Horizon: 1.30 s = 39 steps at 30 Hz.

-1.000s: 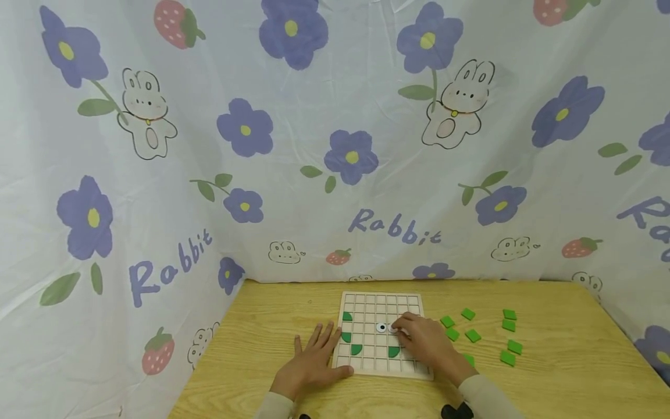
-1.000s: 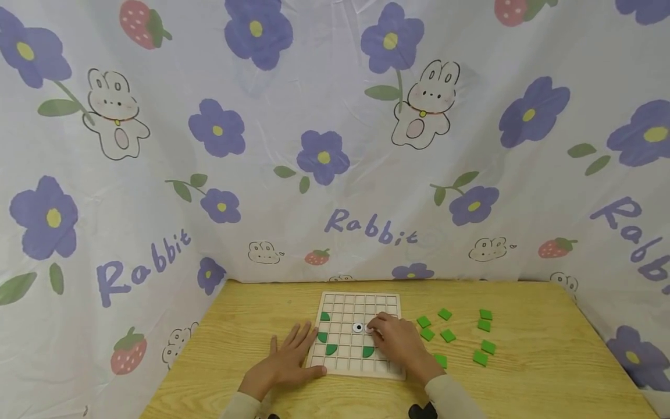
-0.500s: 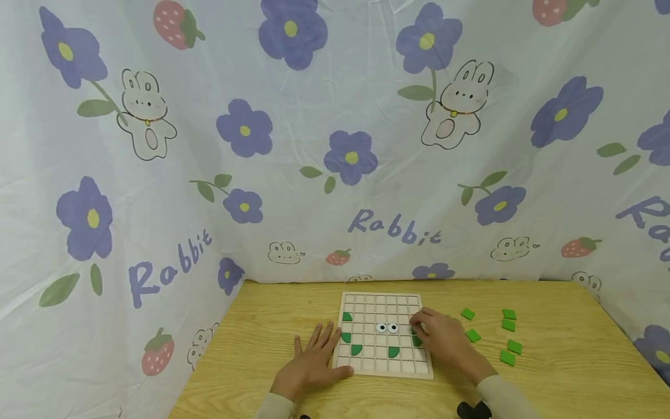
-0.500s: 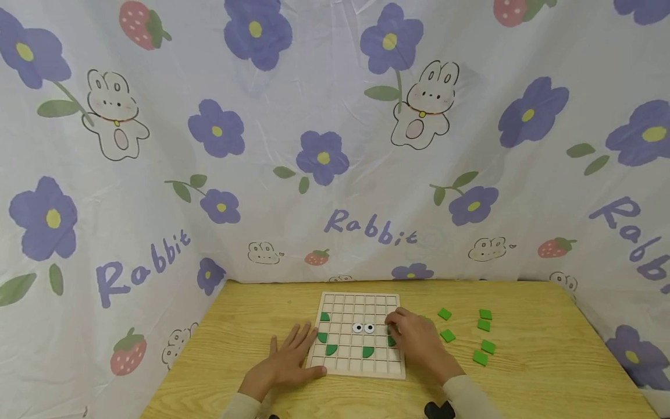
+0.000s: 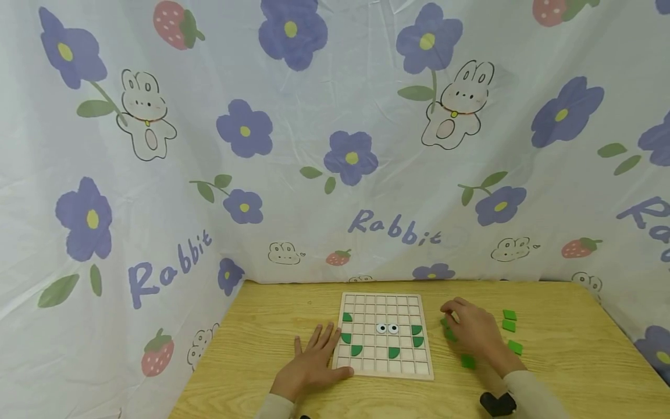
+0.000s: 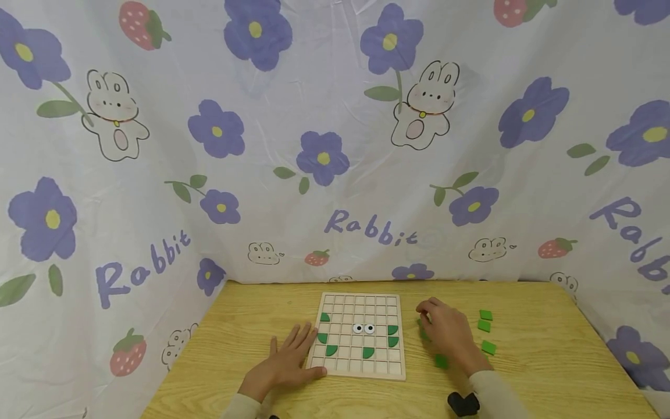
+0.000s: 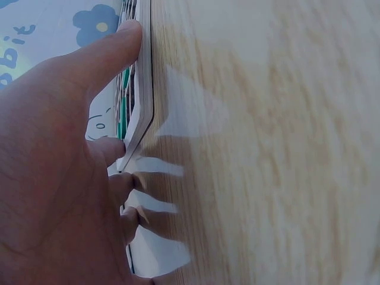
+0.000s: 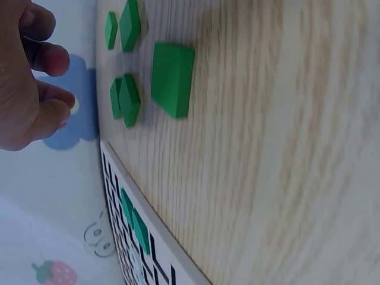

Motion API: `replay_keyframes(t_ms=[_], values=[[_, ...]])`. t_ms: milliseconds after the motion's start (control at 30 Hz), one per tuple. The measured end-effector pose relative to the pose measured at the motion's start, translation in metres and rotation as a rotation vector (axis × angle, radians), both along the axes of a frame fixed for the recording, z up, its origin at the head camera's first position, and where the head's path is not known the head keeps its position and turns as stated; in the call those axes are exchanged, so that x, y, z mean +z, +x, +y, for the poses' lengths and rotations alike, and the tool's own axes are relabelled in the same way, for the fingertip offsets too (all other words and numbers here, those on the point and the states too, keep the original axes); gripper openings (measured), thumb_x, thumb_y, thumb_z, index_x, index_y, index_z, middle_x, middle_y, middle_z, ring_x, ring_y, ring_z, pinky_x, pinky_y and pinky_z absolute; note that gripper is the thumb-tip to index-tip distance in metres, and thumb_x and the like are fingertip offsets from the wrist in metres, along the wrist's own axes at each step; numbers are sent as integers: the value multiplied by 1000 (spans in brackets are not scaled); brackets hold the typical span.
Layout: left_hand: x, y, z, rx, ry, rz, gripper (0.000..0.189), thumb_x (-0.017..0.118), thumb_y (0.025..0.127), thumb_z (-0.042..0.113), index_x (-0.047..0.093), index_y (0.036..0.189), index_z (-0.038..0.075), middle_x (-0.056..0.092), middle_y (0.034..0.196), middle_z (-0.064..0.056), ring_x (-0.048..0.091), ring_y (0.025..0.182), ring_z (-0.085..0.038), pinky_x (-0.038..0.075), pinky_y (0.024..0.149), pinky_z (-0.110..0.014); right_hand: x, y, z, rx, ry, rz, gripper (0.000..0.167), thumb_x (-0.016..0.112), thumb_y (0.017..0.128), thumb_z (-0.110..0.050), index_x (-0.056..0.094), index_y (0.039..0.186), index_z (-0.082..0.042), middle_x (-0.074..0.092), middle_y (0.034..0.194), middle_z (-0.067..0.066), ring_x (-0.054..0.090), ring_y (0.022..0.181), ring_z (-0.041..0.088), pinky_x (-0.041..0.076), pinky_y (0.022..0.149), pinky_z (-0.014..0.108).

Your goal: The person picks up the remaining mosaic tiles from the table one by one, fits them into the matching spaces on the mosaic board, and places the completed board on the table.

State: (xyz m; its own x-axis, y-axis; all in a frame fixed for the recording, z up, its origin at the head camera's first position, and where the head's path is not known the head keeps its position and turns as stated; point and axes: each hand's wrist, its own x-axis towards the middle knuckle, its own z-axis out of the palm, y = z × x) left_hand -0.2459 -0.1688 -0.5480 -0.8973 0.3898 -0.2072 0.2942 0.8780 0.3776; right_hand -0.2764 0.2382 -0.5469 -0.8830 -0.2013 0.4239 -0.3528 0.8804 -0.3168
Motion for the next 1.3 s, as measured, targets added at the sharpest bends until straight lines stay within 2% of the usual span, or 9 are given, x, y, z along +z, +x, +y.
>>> replay_keyframes(t_ms=[300,567,767,1000,1300], values=[[1,0,0,0,3,-5,104,59,94,78,22,172,19,13,181,-8,8,168,-38,1,120,-85,-3,-6,28,-40,-23,-83,18,75,99,-12,77,116,-6,73,117,13,61,66,10,44,50,27],[2,0,0,-6,7,-6,104,60,95,76,22,172,18,13,181,-8,8,168,-39,1,120,-86,-6,-8,41,-65,-2,-151,21,77,98,-16,74,116,-5,70,109,10,66,75,16,53,59,35],[2,0,0,-6,3,-8,103,59,95,76,21,173,19,12,181,-7,7,168,-38,1,120,-86,-12,-7,48,-83,23,-206,18,77,98,-16,73,114,-8,69,114,15,67,76,20,55,60,39],[0,-1,0,1,3,-7,104,60,95,77,23,172,19,13,181,-7,8,168,-39,2,120,-85,-15,-8,50,-85,53,-206,8,78,97,-15,77,105,-13,72,111,12,68,76,19,56,59,38],[5,2,1,4,8,-10,104,61,95,76,23,172,17,14,181,-8,9,168,-39,1,121,-85,-15,-7,48,-87,45,-185,6,78,96,-11,79,102,-9,73,110,16,71,78,24,57,61,40]])
